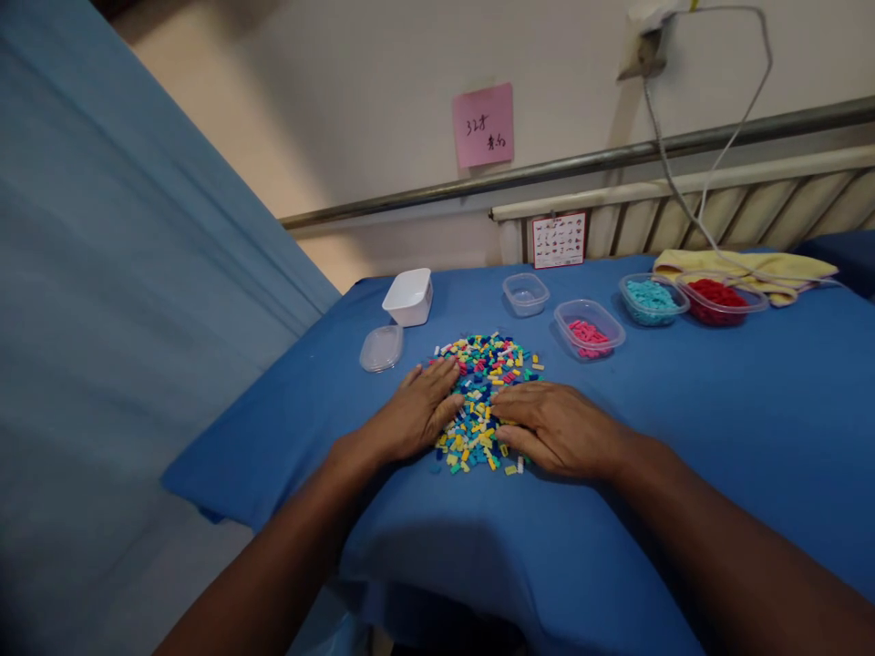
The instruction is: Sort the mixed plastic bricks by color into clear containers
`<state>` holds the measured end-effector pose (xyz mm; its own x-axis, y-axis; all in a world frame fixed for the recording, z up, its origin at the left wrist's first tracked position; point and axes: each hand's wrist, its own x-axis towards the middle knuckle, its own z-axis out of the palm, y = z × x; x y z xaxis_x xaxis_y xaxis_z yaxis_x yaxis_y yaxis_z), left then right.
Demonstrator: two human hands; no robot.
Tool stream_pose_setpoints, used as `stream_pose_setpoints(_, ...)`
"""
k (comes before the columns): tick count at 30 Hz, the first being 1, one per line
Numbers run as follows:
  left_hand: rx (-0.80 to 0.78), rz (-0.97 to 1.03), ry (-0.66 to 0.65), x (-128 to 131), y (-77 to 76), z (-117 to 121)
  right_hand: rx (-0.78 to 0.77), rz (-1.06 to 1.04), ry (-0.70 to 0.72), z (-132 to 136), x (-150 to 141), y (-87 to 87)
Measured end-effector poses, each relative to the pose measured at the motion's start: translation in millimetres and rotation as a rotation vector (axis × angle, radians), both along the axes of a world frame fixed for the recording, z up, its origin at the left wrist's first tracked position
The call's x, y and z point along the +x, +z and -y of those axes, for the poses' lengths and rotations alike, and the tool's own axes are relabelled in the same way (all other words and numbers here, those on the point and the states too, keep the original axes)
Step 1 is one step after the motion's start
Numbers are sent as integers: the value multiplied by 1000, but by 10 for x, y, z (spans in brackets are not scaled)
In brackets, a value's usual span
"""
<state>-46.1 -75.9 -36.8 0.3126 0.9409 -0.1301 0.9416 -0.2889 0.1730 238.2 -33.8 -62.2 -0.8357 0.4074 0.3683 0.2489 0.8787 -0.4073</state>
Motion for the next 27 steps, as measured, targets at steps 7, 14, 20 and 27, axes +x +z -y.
stream_pose_setpoints(7, 107, 12, -68, 101, 72, 209, 24, -108, -115, -46, 57, -41)
stream_pose_setpoints(14, 88, 57, -45, 18, 225, 379, 64, -143, -395, -252, 147, -277)
stream_pose_setpoints(20, 175, 221, -302, 425, 196, 549, 48, -120, -371, -266, 155, -320)
stream_pose_setpoints(27, 198, 229, -1143, 1259, 235, 730, 55, -126, -459, -319, 202, -380)
